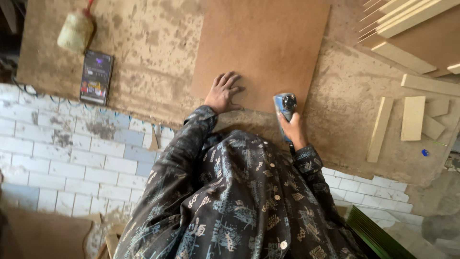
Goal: The person sands a large wooden panel with a sanding block, then positions narrow wooden strips along the panel edges and drives nails into them using a pneumatic nail gun. They reposition the panel and strips repeatedly while fastening the strips in place.
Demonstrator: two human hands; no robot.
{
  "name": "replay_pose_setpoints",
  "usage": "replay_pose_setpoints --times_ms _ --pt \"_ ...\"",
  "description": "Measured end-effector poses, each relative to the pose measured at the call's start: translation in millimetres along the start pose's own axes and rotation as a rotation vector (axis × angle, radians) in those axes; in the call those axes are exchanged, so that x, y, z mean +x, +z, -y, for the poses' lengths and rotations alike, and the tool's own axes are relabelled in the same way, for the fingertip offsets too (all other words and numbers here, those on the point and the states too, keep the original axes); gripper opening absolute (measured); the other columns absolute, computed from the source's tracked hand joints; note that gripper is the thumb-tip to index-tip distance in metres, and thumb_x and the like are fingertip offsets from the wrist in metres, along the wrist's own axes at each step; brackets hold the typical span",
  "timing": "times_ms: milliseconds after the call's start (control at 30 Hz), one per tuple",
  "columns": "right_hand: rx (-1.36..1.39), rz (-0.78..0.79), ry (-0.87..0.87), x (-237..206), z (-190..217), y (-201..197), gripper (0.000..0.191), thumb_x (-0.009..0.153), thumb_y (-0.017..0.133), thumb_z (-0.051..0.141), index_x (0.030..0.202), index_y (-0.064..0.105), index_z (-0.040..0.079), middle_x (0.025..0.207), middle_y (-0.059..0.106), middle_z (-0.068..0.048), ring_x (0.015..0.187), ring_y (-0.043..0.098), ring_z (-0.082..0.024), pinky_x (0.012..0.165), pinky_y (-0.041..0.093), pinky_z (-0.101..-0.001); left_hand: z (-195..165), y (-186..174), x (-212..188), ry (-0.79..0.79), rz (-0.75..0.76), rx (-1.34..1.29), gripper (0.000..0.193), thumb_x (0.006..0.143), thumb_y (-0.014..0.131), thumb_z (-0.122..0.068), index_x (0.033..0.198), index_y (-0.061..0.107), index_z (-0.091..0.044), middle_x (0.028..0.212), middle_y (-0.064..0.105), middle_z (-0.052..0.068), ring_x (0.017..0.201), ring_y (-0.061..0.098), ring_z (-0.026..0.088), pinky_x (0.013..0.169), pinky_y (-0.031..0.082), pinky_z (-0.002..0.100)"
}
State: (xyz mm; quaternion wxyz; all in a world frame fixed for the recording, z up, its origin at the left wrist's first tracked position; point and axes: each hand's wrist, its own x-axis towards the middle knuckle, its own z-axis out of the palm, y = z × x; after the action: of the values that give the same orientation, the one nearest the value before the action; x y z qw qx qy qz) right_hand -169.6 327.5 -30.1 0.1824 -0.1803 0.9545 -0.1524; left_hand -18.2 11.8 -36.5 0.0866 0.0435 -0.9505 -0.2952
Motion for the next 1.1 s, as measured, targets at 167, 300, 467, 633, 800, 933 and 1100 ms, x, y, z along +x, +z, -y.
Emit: replay_pose_setpoints --times_ms 167,300,467,633,800,933,1100 --pt "-0.055 -0.354 0.032 11 -45 -24 0.052 0.091 0.076 0.050 0.110 0.069 0.002 0.094 0.072 -0.025 0.086 0.069 -0.046 0.075 0.054 -0.0546 12 -11 -3 -0.170 -0.123 0.048 0.075 0.070 0.089 -0.054 0.131 0.068 -0.015 0.152 0.049 0.015 0.145 0.038 0.038 0.118 0.030 0.055" --pt "-0.270 -0.639 0.018 16 -84 -40 0.065 0.080 0.074 0.047 0.126 0.064 0.001 0.100 0.072 -0.025 0.082 0.069 -0.043 0.065 0.053 -0.0508 58 -16 0 -0.572 -0.271 0.144 0.074 0.082 0.084 -0.049 0.135 0.061 -0.002 0.124 0.068 0.019 0.139 0.048 0.040 0.107 0.042 0.055" --pt "0.043 -0.218 0.244 -12 -54 3 0.054 0.090 0.071 0.053 0.120 0.064 0.008 0.082 0.073 -0.015 0.070 0.070 -0.030 0.064 0.054 -0.0450 87 -30 13 -0.858 -0.282 -0.780 0.030 0.093 0.078 -0.028 0.097 0.062 -0.003 0.075 0.064 -0.001 0.060 0.054 0.006 0.049 0.042 0.027" --pt "0.269 -0.226 0.011 -16 13 35 0.095 0.083 0.080 0.051 0.152 0.036 0.002 0.133 0.061 -0.027 0.114 0.066 -0.038 0.095 0.056 -0.0471 52 -58 -22 -0.811 -0.332 -0.896 0.037 0.105 0.072 -0.025 0.076 0.057 -0.007 0.064 0.052 -0.003 0.052 0.042 0.006 0.046 0.029 0.026" --pt "0.411 -0.159 -0.277 21 -3 -6 0.098 0.084 0.083 0.043 0.156 0.031 0.002 0.157 0.038 -0.031 0.142 0.038 -0.042 0.112 0.030 -0.0528 13 -44 -64 -0.861 -0.524 -0.989 0.029 0.105 0.072 -0.028 0.085 0.064 -0.009 0.068 0.058 0.000 0.055 0.049 0.008 0.050 0.038 0.025" --pt "0.531 -0.417 -0.189 43 -92 -51 0.070 0.087 0.080 0.036 0.143 0.053 0.005 0.147 0.056 -0.019 0.138 0.054 -0.033 0.118 0.042 -0.0451 -22 31 -52 -1.072 -0.461 -1.085 0.032 0.102 0.075 -0.031 0.084 0.060 -0.009 0.075 0.064 0.002 0.062 0.060 0.012 0.055 0.049 0.026" --pt "0.094 -0.716 0.308 10 -272 -113 0.062 0.085 0.080 0.036 0.137 0.061 0.008 0.134 0.065 -0.020 0.126 0.060 -0.037 0.110 0.044 -0.0481 -71 116 9 -1.163 -0.258 -1.190 0.025 0.098 0.069 -0.032 0.095 0.063 -0.008 0.087 0.071 0.006 0.075 0.071 0.017 0.061 0.053 0.029"
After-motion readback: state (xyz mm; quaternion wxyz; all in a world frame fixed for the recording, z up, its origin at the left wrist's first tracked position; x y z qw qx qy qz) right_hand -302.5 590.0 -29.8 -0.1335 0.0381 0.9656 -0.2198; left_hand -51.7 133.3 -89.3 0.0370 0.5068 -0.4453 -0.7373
